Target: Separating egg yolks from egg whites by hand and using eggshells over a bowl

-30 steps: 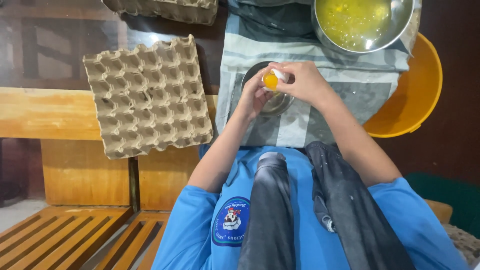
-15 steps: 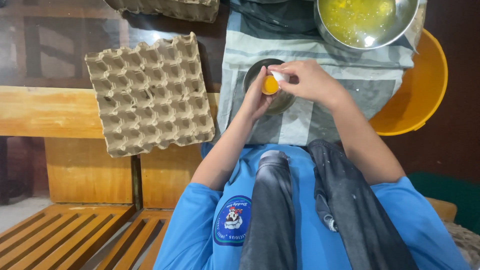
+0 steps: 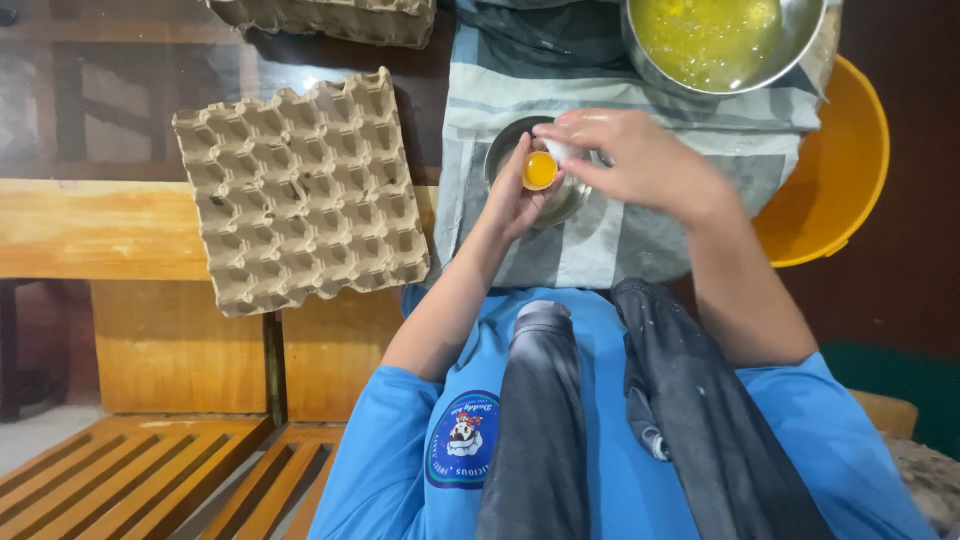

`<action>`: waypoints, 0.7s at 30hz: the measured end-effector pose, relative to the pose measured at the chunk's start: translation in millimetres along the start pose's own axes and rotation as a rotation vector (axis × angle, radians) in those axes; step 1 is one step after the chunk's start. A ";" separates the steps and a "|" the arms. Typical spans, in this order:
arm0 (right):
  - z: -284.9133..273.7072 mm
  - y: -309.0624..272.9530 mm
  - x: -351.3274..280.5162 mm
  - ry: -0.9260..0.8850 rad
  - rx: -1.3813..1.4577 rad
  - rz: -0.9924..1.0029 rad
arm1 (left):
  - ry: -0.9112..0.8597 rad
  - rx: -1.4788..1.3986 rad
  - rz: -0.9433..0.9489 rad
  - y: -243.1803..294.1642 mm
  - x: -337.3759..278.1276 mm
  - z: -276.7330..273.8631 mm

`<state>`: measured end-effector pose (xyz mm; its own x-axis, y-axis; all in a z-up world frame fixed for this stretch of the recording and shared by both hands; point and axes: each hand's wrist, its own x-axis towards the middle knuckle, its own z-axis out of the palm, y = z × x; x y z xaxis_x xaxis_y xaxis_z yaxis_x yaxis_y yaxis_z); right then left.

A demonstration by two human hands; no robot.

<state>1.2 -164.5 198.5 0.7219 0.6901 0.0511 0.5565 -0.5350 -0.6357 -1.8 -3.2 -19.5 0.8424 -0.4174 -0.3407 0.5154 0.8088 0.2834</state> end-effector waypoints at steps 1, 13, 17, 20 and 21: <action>4.9 3.7 -2.1 0.065 -0.020 -0.124 | 0.007 0.013 0.035 -6.5 13.1 -15.8; 72.0 22.9 -10.2 0.118 -0.468 -0.048 | 0.102 0.098 0.086 -7.5 20.4 -30.0; 76.1 37.3 -10.5 0.160 -0.513 -0.060 | 0.076 0.098 0.078 -3.1 17.3 -25.5; 73.2 32.2 -16.7 0.194 -0.449 -0.092 | 0.094 0.091 0.073 3.3 -4.1 0.9; 76.5 39.1 -17.5 0.217 -0.513 -0.101 | 0.099 0.102 0.071 3.8 -2.7 0.0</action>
<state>-21.2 -160.3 113.8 0.6921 0.6636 0.2838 0.7171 -0.6769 -0.1660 -2.2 1.0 -17.5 0.8602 -0.3142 -0.4016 0.4728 0.7864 0.3976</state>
